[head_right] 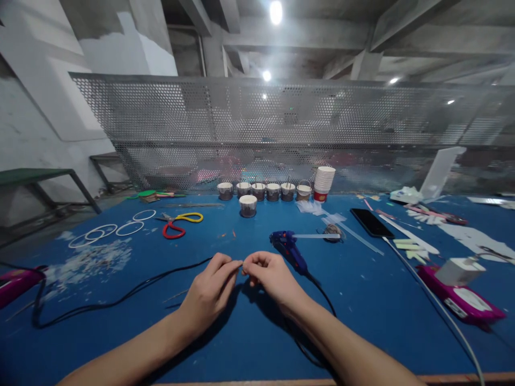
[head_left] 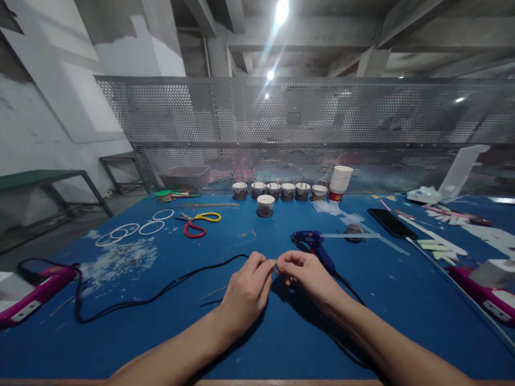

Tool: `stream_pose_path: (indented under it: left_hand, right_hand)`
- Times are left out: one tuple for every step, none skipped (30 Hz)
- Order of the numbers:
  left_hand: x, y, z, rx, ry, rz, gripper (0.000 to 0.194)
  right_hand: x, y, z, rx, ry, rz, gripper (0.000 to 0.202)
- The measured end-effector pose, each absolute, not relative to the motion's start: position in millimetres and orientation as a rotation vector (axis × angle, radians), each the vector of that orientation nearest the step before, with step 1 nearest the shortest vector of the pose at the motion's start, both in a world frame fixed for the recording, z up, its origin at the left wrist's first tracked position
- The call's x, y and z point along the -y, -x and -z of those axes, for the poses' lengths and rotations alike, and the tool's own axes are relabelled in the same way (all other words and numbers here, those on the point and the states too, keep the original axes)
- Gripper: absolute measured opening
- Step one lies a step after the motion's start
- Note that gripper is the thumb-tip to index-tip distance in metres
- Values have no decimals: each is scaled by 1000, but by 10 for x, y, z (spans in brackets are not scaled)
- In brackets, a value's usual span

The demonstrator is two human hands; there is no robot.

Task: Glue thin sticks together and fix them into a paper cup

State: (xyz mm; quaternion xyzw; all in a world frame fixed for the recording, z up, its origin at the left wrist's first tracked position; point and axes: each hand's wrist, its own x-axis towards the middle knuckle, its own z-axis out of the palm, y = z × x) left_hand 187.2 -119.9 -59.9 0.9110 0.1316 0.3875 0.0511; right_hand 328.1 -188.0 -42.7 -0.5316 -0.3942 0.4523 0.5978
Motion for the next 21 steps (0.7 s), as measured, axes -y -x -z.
stream_pose_path:
  left_hand:
    - [1200, -1875, 589, -413, -2715, -1167, 22]
    - [1199, -1878, 577, -424, -2660, -1164, 22]
    - [1198, -1882, 564, -434, -2608, -1164, 22]
    - [1198, -1885, 549, -444, -2561, -1165, 21]
    - [1197, -1888, 534, -458, -2517, -1162, 21]
    - [1195, -1890, 519, -477, -2476, -1156, 20]
    - [1193, -1891, 507, -503, -2440, -1145, 20]
    - [1190, -1891, 497, -530, -2408, -1132, 21]
    - [1184, -1891, 491, -554, -2380, -1117, 22]
    - [1177, -1890, 489, -573, -2356, -1104, 22]
    - [1168, -1889, 489, -589, -2336, -1091, 23]
    - [1158, -1889, 493, -600, -2318, -1079, 23]
    - [1148, -1890, 498, -609, -2301, -1074, 23]
    - [1138, -1891, 503, -616, -2286, -1074, 23]
    - [1131, -1893, 507, -621, -2271, -1075, 23]
    - [1125, -1896, 506, -626, -2253, -1079, 23]
    - [1121, -1899, 501, -634, -2232, -1082, 22]
    - [1119, -1902, 489, -645, -2206, -1082, 22]
    - [1118, -1903, 469, -661, -2175, -1079, 22]
    - [1116, -1902, 444, -679, -2138, -1070, 21]
    - [1112, -1900, 413, -699, -2097, -1059, 21]
  right_hand:
    - [1884, -3280, 416, 909, 1234, -1046, 15]
    - [1887, -3278, 409, 901, 1232, -1048, 16]
    - [1890, -3276, 405, 891, 1228, -1051, 16]
    - [1892, -3275, 406, 879, 1224, -1059, 16]
    - [1893, -3274, 410, 863, 1218, -1071, 16]
    - [1892, -3274, 418, 847, 1208, -1083, 16]
    - [1889, -3275, 429, 833, 1193, -1097, 16]
    - [1886, -3277, 441, 823, 1171, -1114, 16]
    - [1881, -3280, 453, 816, 1145, -1134, 16]
    - [1876, -3283, 464, 808, 1115, -1159, 17]
    - [1872, -3286, 472, 797, 1084, -1189, 18]
    - [1870, -3289, 476, 785, 1055, -1223, 19]
    - [1871, -3291, 477, 769, 1032, -1257, 21]
    - [1876, -3291, 473, 752, 1018, -1285, 23]
    - [1885, -3289, 465, 739, 1014, -1305, 25]
    - [1899, -3285, 454, 735, 1020, -1314, 27]
    - [1917, -3277, 439, 742, 1033, -1311, 29]
    - [1939, -3266, 422, 763, 1052, -1301, 31]
    - [1964, -3250, 403, 804, 1076, -1282, 33]
    - [1992, -3233, 381, 863, 1102, -1258, 36]
    - [2022, -3214, 357, 934, 1131, -1233, 38]
